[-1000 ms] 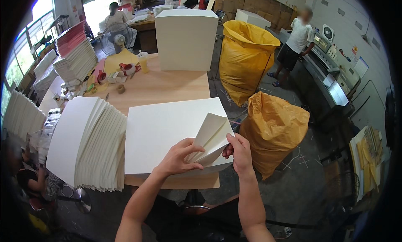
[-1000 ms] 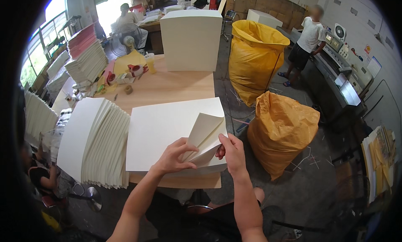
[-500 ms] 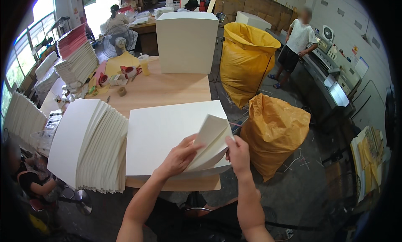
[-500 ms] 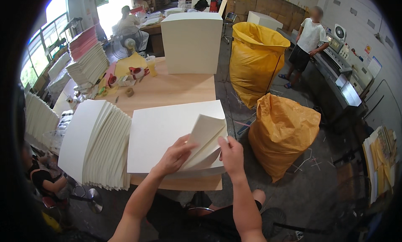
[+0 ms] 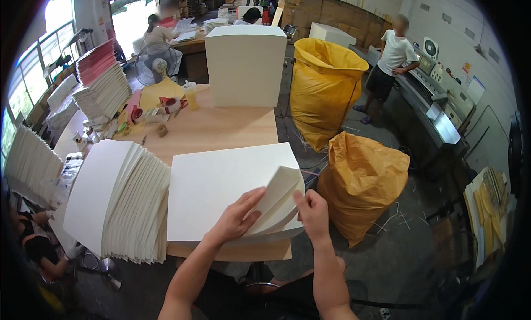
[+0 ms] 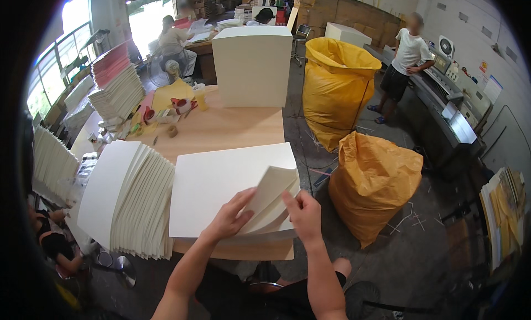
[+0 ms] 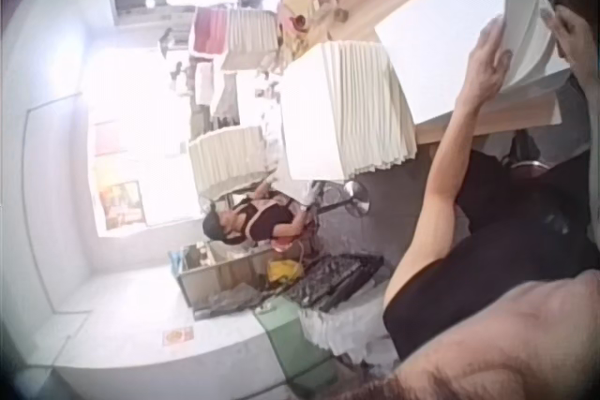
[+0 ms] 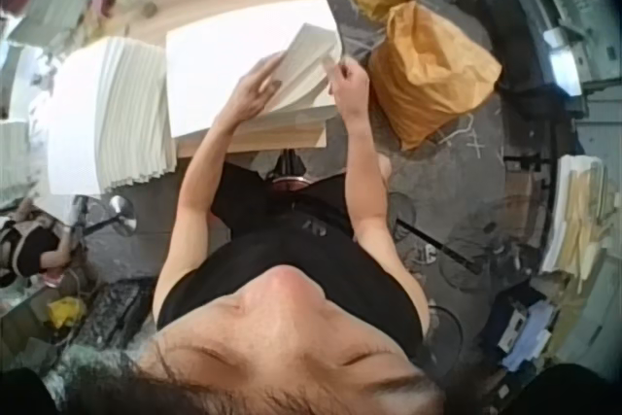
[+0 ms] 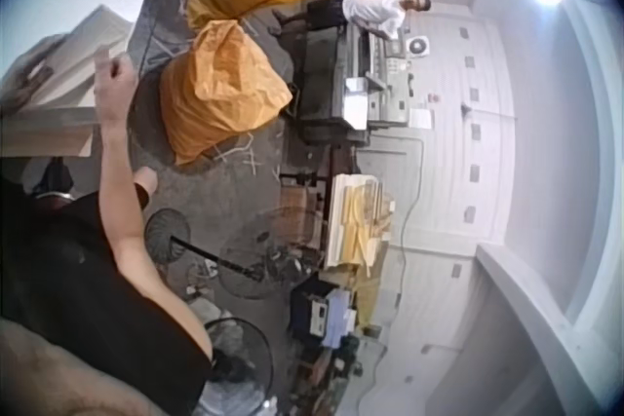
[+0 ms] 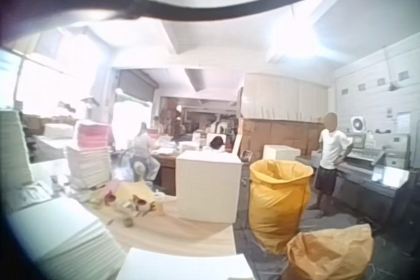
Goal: The person repeatedly picks up small stacks of white paper sheets from a table, aligns them, and places them onto a growing pile. The hands handle the sheets directly without tools, and the process continues throughout the clip.
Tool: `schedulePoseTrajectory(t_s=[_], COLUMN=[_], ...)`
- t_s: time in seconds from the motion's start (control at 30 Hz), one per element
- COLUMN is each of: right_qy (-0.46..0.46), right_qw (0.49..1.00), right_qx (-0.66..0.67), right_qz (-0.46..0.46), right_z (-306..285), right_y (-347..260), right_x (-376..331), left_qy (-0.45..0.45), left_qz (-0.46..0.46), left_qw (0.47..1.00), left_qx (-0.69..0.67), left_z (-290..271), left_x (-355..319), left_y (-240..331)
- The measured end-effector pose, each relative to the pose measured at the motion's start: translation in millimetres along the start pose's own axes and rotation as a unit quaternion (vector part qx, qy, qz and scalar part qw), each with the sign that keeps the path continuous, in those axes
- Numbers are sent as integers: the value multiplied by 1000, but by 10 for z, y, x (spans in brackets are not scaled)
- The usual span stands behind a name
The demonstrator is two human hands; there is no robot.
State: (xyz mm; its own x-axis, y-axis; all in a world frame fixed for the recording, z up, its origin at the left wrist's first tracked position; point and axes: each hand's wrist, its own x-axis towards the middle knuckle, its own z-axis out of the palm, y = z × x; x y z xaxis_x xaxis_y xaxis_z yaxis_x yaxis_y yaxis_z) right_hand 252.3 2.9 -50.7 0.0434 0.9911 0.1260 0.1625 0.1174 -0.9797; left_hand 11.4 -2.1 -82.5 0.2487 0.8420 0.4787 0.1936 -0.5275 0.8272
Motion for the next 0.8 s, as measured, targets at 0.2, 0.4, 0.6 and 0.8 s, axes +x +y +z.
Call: schedulePoseTrajectory(t_s=[0.2, 0.4, 0.6, 0.8], right_qy=[-22, 94, -28, -177], right_qw=[968, 992, 894, 901], right_qx=[231, 67, -319, -326], right_qz=[100, -45, -315, -224], right_z=[13, -4, 67, 69], right_y=[-119, -35, 166, 399], right_x=[43, -125, -460, -550], left_qy=[-104, -94, -84, -143], left_qz=[68, 17, 36, 119], left_qw=[988, 995, 994, 950], left_qx=[95, 28, 52, 250], left_z=[-78, -98, -85, -13], left_x=[55, 39, 25, -21], left_y=[94, 55, 7, 134])
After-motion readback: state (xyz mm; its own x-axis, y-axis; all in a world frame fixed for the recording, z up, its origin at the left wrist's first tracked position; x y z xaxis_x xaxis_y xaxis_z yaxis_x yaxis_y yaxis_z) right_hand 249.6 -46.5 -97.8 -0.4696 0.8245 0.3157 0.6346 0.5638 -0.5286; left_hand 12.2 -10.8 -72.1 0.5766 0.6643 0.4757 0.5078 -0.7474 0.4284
